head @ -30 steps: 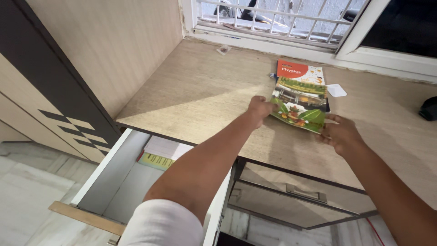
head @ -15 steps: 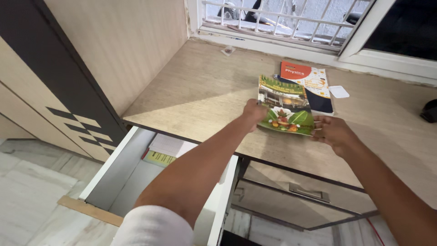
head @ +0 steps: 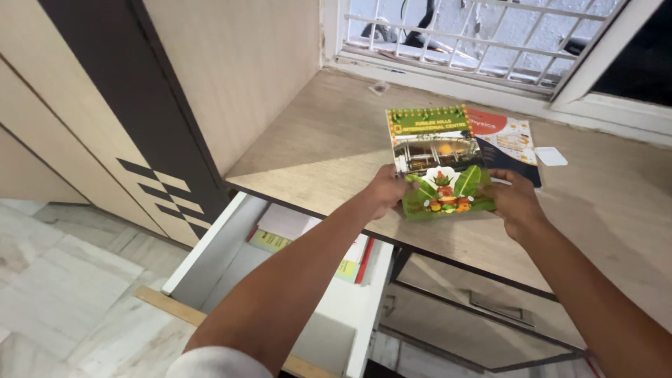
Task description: The person sorts and organizes various items including a red folder, informational papers, notebooks, and science textbooks into a desk drawer by hand.
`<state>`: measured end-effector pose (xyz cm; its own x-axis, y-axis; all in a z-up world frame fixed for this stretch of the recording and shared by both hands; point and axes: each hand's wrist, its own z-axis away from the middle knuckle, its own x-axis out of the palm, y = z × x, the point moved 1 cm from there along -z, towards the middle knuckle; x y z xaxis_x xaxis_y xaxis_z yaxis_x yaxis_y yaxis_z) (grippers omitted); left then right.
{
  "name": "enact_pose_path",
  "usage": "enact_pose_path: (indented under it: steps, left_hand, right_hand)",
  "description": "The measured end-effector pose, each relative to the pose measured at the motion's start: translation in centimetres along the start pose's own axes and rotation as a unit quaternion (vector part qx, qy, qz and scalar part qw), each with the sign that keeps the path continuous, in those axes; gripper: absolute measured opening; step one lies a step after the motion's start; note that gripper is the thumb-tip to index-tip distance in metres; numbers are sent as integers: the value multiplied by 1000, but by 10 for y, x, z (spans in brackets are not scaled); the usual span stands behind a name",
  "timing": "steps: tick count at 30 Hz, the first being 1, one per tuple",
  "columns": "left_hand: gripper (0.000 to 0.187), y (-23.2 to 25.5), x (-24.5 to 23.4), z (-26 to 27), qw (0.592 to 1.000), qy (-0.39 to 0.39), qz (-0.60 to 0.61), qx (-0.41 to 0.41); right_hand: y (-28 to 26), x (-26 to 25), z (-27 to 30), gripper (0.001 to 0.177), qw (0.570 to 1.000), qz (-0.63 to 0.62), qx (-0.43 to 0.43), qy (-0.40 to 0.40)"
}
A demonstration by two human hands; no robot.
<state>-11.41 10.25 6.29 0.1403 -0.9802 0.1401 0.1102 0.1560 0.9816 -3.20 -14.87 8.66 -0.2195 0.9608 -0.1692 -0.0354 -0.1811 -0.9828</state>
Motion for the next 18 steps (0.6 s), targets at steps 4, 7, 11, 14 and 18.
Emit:
enact_pose_path:
  steps: [4, 7, 11, 14, 18]
  left_hand:
    - [41, -1, -20, 21, 1000, 22, 0, -2]
    - [32, -8, -38, 23, 997, 30, 55, 44]
    - [33, -4, -65, 28, 986, 155, 22, 61]
    - [37, 5, -90, 39, 973, 221, 56, 42]
    - [40, 4, -121, 48, 945, 259, 137, 142]
  right_hand:
    - [0, 15, -1, 35, 999, 11, -37, -12]
    - [-3, 26, 1, 38, 999, 28, -33, -14]
    - [-8, 40, 13, 41, 997, 27, -43, -56]
    - [-12, 51, 22, 43, 992, 78, -67, -75]
    - [-19, 66, 32, 42, 982, 112, -98, -117]
